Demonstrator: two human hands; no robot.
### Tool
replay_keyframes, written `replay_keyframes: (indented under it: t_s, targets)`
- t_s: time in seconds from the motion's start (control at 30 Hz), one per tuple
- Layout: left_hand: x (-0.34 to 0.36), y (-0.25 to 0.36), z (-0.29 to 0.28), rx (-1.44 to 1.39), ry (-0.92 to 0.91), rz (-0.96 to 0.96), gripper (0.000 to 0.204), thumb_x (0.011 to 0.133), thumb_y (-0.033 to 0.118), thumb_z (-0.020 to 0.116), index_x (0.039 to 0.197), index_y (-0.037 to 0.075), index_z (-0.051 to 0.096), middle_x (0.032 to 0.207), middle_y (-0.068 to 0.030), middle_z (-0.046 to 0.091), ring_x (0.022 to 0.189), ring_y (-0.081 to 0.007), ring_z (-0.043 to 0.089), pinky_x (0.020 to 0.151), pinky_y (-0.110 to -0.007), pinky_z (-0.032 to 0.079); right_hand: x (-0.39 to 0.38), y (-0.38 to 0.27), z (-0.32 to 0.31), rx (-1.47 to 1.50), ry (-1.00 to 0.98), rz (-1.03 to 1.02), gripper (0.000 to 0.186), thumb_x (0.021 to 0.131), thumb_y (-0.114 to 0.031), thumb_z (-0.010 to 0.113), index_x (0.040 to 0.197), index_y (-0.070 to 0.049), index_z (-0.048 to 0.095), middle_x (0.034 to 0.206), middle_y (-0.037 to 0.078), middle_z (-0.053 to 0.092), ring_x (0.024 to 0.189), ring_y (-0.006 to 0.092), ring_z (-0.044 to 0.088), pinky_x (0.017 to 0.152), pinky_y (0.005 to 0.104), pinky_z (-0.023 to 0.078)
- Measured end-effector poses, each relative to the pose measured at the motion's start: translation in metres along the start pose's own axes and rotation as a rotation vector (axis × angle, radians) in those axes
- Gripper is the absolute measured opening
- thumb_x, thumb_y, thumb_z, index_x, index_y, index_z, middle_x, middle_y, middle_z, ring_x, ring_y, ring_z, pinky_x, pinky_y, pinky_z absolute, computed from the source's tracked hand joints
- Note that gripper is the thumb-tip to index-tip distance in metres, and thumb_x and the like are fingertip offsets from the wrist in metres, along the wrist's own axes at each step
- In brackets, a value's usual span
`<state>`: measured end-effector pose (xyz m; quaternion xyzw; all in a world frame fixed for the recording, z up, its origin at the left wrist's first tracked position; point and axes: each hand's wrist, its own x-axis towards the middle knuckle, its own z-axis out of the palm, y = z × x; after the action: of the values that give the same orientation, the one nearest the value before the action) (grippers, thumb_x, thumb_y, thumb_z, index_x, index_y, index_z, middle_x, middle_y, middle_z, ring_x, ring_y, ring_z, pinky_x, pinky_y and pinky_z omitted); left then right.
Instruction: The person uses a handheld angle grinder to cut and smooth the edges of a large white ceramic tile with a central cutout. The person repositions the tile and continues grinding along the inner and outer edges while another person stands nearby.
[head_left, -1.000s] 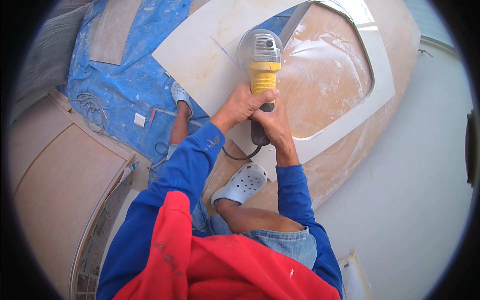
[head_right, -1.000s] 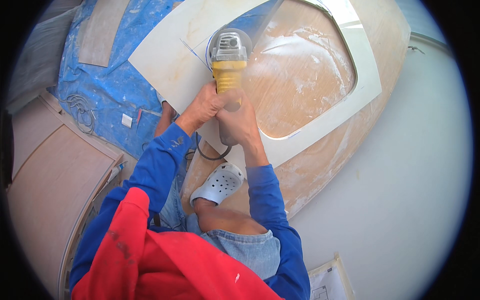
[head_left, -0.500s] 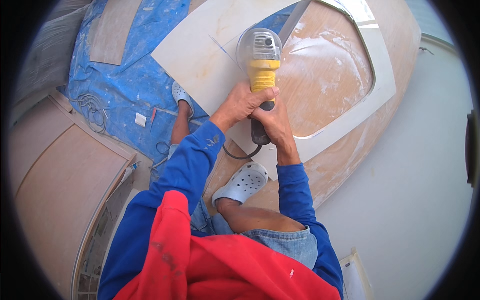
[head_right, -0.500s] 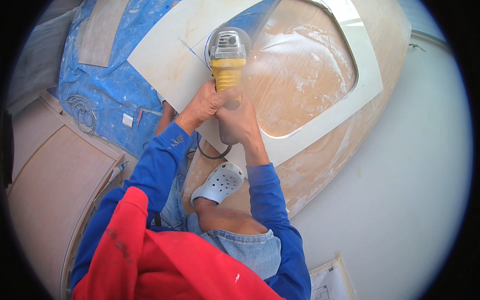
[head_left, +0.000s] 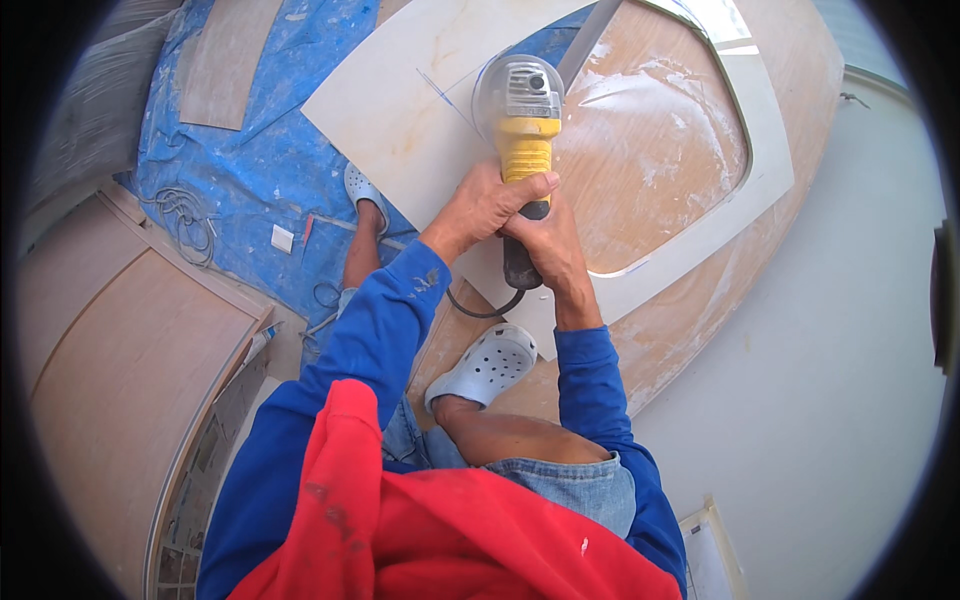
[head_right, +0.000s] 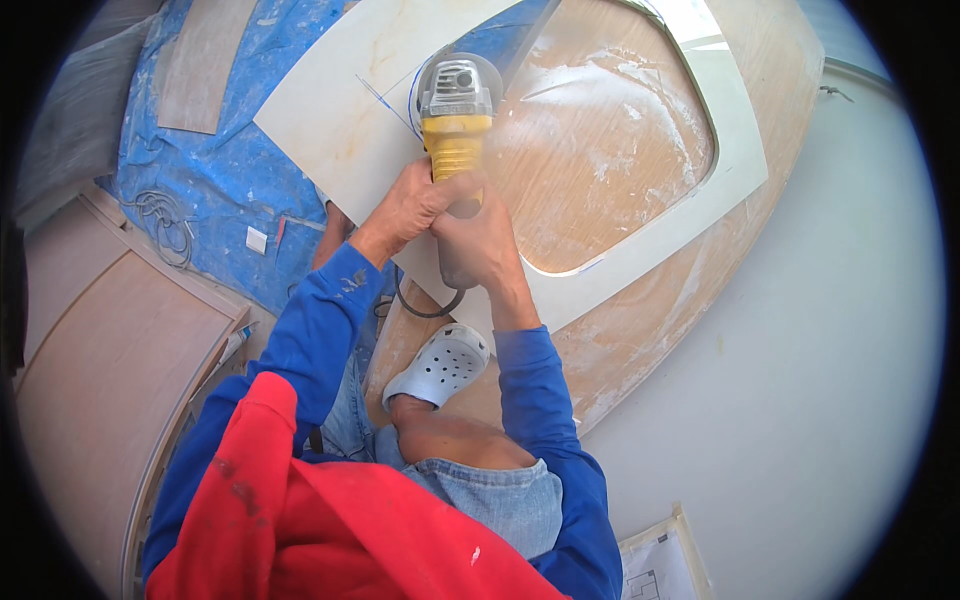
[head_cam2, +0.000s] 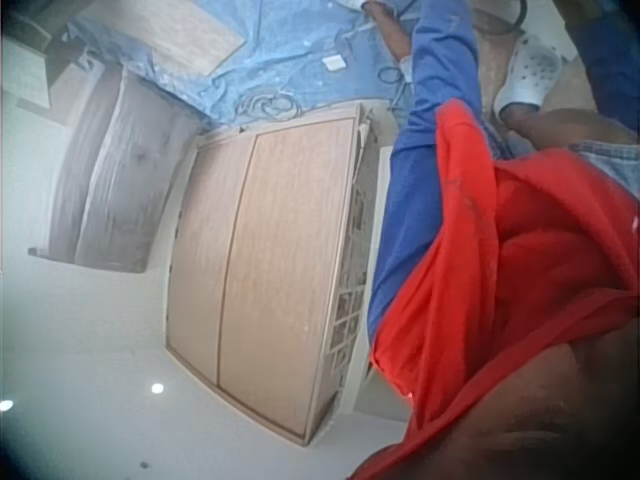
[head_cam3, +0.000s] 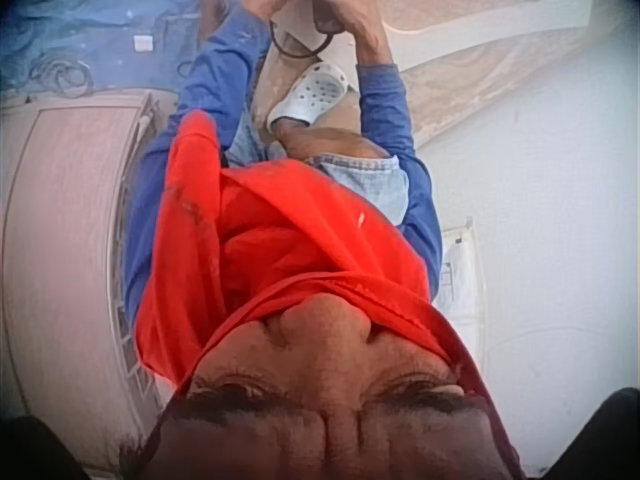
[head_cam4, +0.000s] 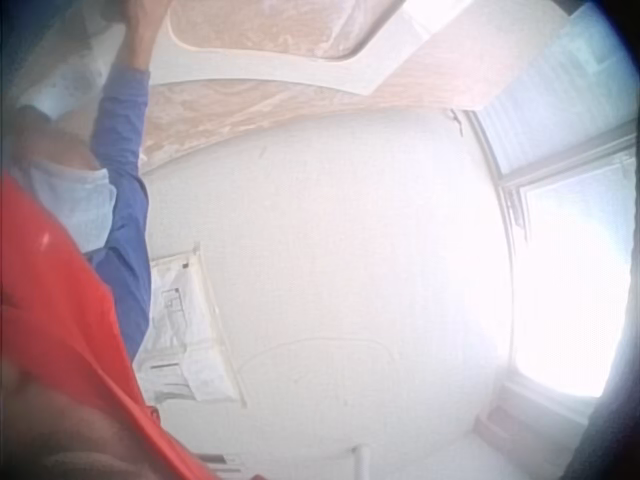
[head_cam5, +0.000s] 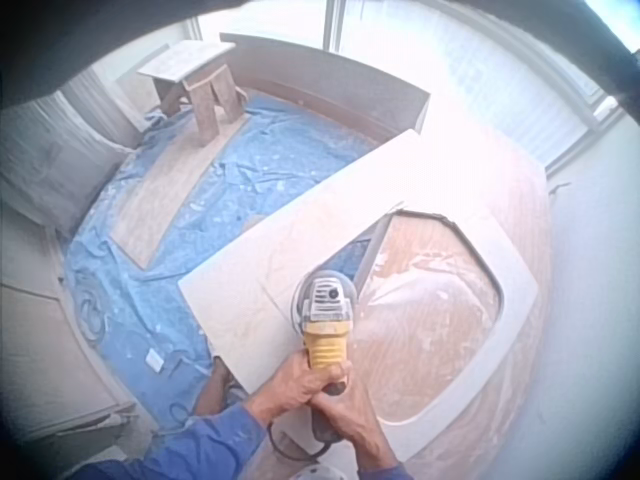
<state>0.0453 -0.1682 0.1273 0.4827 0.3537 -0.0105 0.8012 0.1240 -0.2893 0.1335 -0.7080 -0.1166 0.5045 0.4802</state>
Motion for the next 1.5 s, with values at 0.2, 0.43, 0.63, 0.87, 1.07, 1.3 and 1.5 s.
replay_keyframes:
  t_s: [0.2, 0.43, 0.63, 0.87, 1.07, 1.3, 1.5]
  targets:
    - [0.0006, -0.0022, 0.0003, 0.009, 0.018, 0.007, 0.049, 0.093, 0.045, 0.078, 0.111, 0.000, 0.073, 0.097, -0.0072, 0.073, 0.087, -0.0136, 0.068, 0.077, -0.032, 0.055, -0.0013, -0.0020, 0.0007, 0.025, 0.010, -0.012, 0.046, 0.085, -0.020, 0.081, 0.121, 0.002, 0.064, 0.103, 0.008, 0.071, 0.091, 0.0161, 0.069, 0.082, 0.0309, 0.056]
    - [0.0009, -0.0026, 0.0003, 0.016, 0.028, 0.027, 0.049, 0.093, 0.045, 0.078, 0.111, 0.000, 0.073, 0.097, -0.0071, 0.073, 0.088, -0.0138, 0.068, 0.078, -0.032, 0.055, -0.0013, -0.0054, 0.0021, 0.007, 0.018, -0.015, 0.046, 0.084, -0.021, 0.081, 0.121, 0.002, 0.064, 0.103, 0.008, 0.071, 0.091, 0.0165, 0.069, 0.082, 0.0310, 0.056]
    - [0.0003, -0.0002, -0.0032, -0.015, -0.033, -0.045, 0.053, 0.093, 0.042, 0.079, 0.122, 0.000, 0.068, 0.111, -0.0048, 0.070, 0.099, -0.0117, 0.065, 0.087, -0.030, 0.054, -0.0022, -0.0065, 0.0025, -0.005, 0.030, 0.010, 0.046, 0.084, -0.021, 0.081, 0.120, 0.002, 0.064, 0.102, 0.008, 0.070, 0.091, 0.0162, 0.069, 0.082, 0.0309, 0.056]
    - [-0.0014, -0.0015, -0.0034, 0.021, -0.035, -0.010, 0.051, 0.093, 0.040, 0.079, 0.123, 0.001, 0.067, 0.112, -0.0036, 0.069, 0.100, -0.0110, 0.063, 0.089, -0.029, 0.053, -0.0026, 0.0000, 0.0033, 0.009, 0.021, -0.065, 0.047, 0.084, -0.022, 0.082, 0.120, 0.001, 0.064, 0.104, 0.007, 0.070, 0.093, 0.0154, 0.068, 0.083, 0.0309, 0.055]
    - [-0.0009, -0.0017, -0.0025, 0.013, -0.027, 0.006, 0.050, 0.093, 0.040, 0.079, 0.122, 0.001, 0.067, 0.111, -0.0035, 0.069, 0.100, -0.0110, 0.063, 0.089, -0.029, 0.053, -0.0022, -0.0028, 0.0032, -0.018, 0.028, -0.049, 0.048, 0.083, -0.022, 0.083, 0.121, 0.001, 0.064, 0.105, 0.007, 0.070, 0.094, 0.0154, 0.068, 0.083, 0.0312, 0.055]
    - [0.0013, -0.0052, -0.0024, 0.012, 0.000, 0.039, 0.050, 0.094, 0.044, 0.077, 0.114, -0.001, 0.071, 0.101, -0.0068, 0.072, 0.091, -0.0133, 0.067, 0.081, -0.032, 0.055, -0.0027, -0.0049, 0.0034, -0.001, 0.042, -0.023, 0.051, 0.083, -0.021, 0.083, 0.122, 0.001, 0.061, 0.106, 0.007, 0.069, 0.094, 0.0151, 0.067, 0.084, 0.0311, 0.056]
    - [-0.0001, -0.0047, -0.0013, 0.009, 0.003, 0.069, 0.049, 0.094, 0.044, 0.078, 0.114, -0.001, 0.071, 0.101, -0.0067, 0.072, 0.091, -0.0132, 0.067, 0.081, -0.032, 0.055, -0.0017, -0.0015, 0.0026, -0.021, 0.037, -0.082, 0.052, 0.083, -0.021, 0.083, 0.124, 0.001, 0.060, 0.108, 0.008, 0.069, 0.096, 0.0154, 0.067, 0.085, 0.0315, 0.056]
